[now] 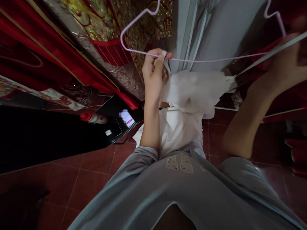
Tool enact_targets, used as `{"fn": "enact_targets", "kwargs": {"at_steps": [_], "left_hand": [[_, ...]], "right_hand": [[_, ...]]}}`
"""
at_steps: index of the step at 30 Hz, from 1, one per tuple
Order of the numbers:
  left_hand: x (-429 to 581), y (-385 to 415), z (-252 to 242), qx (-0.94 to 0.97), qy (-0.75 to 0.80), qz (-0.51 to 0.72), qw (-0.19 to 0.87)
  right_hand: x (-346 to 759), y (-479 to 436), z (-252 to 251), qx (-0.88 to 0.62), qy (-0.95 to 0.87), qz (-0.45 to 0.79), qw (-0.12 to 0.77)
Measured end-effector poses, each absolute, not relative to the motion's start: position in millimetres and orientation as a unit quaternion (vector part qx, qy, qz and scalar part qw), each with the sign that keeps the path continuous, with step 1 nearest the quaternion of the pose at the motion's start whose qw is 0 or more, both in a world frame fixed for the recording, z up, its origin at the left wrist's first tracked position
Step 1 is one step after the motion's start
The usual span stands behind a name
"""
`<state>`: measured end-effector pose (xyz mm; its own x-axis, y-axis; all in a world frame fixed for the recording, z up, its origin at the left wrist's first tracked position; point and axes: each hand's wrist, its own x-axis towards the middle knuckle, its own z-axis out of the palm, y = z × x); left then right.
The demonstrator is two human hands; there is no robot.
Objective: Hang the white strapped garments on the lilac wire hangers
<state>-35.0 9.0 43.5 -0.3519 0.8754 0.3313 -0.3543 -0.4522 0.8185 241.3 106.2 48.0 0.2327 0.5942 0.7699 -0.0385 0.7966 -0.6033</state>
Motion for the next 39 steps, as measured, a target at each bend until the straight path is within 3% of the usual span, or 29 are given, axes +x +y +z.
{"fn": "enact_targets", "kwargs": {"at_steps": [2, 4, 7, 15, 23, 29, 39], "left_hand": [[-30.9, 10.9, 41.0, 0.396, 0.349, 0.755, 0.390], [-26.7, 11.5, 39.0, 0.390, 0.366, 0.761, 0.367], [-22.7, 8.8, 38.4, 0.379, 0.372, 0.768, 0.358], [-44.4, 1.9, 38.6, 0.287, 0.292, 0.770, 0.490], [-96.3, -9.8, 39.8, 0.278, 0.321, 0.793, 0.437], [-100.4, 1.3, 71.4, 0.309, 0.369, 0.726, 0.492], [-107.8, -0.6, 68.2, 0.305, 0.421, 0.763, 0.383]], "right_hand": [[209.9, 76.1, 45.5, -0.235, -0.641, 0.137, 0.718], [181.0, 54.7, 42.2, -0.342, -0.687, 0.204, 0.608], [154.1, 44.0, 36.3, -0.377, -0.712, 0.245, 0.539], [152.4, 49.9, 26.6, -0.400, -0.659, 0.230, 0.593], [159.3, 54.0, 20.1, -0.420, -0.634, 0.239, 0.604], [153.7, 48.7, 23.9, -0.411, -0.639, 0.249, 0.601], [164.1, 50.4, 23.4, -0.401, -0.653, 0.238, 0.597]]}}
